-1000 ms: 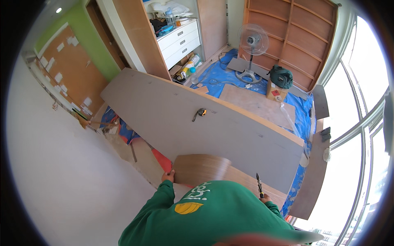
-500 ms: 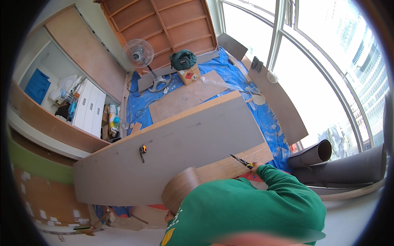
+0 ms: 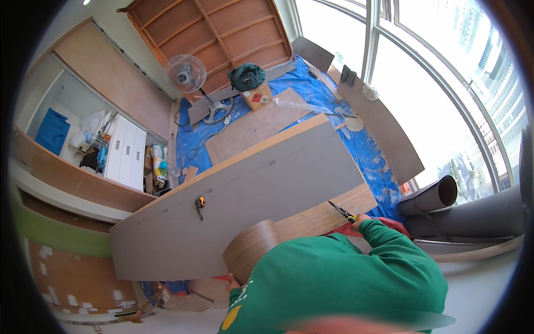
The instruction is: The person uses tin snips to cut a curved edge along a roll of wood-grain laminate. They hold the roll with one hand and cut with the other, periodically repositioning the roll to continue the cut.
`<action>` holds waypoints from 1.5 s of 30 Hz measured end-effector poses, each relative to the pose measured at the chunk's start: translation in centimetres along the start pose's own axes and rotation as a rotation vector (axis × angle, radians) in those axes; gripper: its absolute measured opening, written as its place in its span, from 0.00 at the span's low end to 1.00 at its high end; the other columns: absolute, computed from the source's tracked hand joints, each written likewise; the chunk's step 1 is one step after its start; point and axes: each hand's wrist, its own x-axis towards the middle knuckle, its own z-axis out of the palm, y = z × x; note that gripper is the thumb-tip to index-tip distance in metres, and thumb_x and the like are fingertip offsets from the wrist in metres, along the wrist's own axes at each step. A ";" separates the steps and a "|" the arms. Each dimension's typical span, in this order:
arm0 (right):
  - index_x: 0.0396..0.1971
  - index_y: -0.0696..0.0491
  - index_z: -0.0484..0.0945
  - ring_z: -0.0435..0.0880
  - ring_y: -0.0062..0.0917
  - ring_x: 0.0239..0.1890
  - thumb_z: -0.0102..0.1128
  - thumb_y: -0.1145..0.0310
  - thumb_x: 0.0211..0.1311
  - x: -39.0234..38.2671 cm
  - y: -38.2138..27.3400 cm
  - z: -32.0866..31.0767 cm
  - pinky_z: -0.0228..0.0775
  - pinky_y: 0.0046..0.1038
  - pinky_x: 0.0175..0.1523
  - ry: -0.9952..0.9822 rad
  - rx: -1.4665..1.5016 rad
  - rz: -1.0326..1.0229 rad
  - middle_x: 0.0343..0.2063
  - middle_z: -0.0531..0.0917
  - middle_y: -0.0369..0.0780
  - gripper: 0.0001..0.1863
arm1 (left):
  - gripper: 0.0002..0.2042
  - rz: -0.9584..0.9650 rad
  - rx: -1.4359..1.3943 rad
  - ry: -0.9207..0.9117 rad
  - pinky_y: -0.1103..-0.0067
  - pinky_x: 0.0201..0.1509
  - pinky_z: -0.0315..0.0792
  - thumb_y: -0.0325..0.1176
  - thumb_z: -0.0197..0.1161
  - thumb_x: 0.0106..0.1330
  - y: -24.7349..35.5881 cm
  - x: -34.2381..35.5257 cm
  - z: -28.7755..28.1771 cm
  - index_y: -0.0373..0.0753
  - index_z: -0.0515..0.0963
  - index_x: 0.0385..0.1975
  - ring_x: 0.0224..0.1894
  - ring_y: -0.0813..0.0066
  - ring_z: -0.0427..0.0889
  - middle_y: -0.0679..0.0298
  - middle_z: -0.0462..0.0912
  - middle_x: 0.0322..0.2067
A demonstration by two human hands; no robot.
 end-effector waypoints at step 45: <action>0.50 0.56 0.85 0.88 0.30 0.24 0.76 0.52 0.57 -2.0 -2.6 -0.9 0.82 0.33 0.31 -0.119 0.334 -0.149 0.28 0.87 0.44 0.28 | 0.37 -0.093 -0.072 -0.052 0.63 0.57 0.76 0.63 0.60 0.71 0.0 -5.6 -1.3 0.22 0.83 0.46 0.48 0.48 0.86 0.40 0.87 0.45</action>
